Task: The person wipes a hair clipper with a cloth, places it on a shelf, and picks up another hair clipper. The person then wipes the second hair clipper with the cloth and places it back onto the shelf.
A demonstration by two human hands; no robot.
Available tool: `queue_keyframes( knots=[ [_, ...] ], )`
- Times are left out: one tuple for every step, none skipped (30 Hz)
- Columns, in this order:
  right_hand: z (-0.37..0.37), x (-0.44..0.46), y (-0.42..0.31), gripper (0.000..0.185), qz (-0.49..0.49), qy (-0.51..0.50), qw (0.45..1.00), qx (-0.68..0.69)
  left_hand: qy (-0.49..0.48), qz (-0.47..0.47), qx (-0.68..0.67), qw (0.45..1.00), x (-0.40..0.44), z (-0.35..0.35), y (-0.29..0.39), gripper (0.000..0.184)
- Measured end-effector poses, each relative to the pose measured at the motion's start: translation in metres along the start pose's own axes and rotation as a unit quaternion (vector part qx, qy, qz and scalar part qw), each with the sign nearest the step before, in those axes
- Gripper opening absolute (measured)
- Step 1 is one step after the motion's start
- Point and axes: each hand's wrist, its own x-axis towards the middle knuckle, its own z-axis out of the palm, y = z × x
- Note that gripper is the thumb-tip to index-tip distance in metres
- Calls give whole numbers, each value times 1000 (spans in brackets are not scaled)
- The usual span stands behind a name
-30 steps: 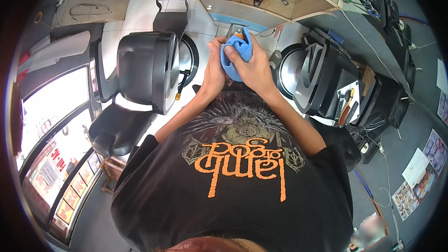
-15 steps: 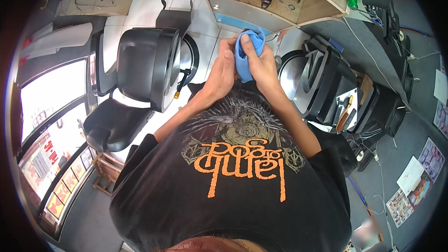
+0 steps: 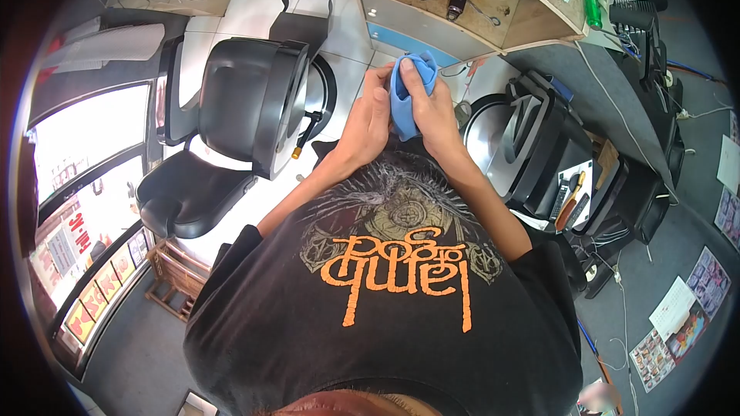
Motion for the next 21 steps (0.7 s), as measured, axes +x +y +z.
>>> queue_keyframes(
  knots=[
    [0,-1,3,47,-11,10,1000,-4,0,2,7,1000,-2,0,4,66],
    [2,-2,3,46,-23,20,1000,-8,1,5,14,1000,-3,-1,5,66],
    [3,-3,4,45,-34,30,999,-12,4,0,15,1000,-4,-1,4,66],
    [2,-4,5,45,-29,41,999,-3,7,-5,16,1000,-5,-1,1,66],
    [1,-4,5,44,-24,53,998,7,9,-9,17,1000,-5,0,-3,66],
    [-2,-5,5,44,-19,64,998,17,38,45,37,998,-3,3,-9,66],
    [-5,-3,9,44,-19,68,997,39,67,98,58,991,2,7,-15,66],
    [-9,1,16,45,-19,71,995,61,70,103,53,991,2,8,-20,66],
    [-11,3,21,45,-18,75,994,82,72,108,49,990,2,8,-18,65],
    [-12,3,23,45,-5,69,991,111,48,65,20,996,-1,7,-15,65],
    [-12,3,24,45,8,65,988,139,23,23,-10,999,-3,5,-11,65],
    [-9,2,20,45,21,61,984,166,7,-2,-12,1000,-4,4,-9,64],
    [-6,-1,14,45,9,40,989,144,-7,-27,-14,1000,-4,1,-7,63],
    [-1,-5,5,45,-2,19,993,121,-14,-31,-3,999,-5,1,-6,62],
    [2,-9,-1,45,-12,-2,995,98,-20,-34,7,999,-5,1,-4,61],
    [0,-8,3,43,-20,2,998,68,-19,-16,29,999,-6,2,-3,60],
    [0,-9,3,43,-22,12,997,67,-15,-1,38,999,-6,3,-3,60],
    [-1,-10,4,42,-24,22,997,67,-11,14,47,999,-5,5,-2,59],
    [0,-10,4,42,-26,31,997,67,-5,25,44,999,-5,6,-3,59],
    [0,-11,4,42,-33,34,996,70,-1,30,40,999,-4,7,-3,58],
    [1,-12,3,43,-41,38,996,73,3,35,36,999,-4,8,-3,58]
  ],
)
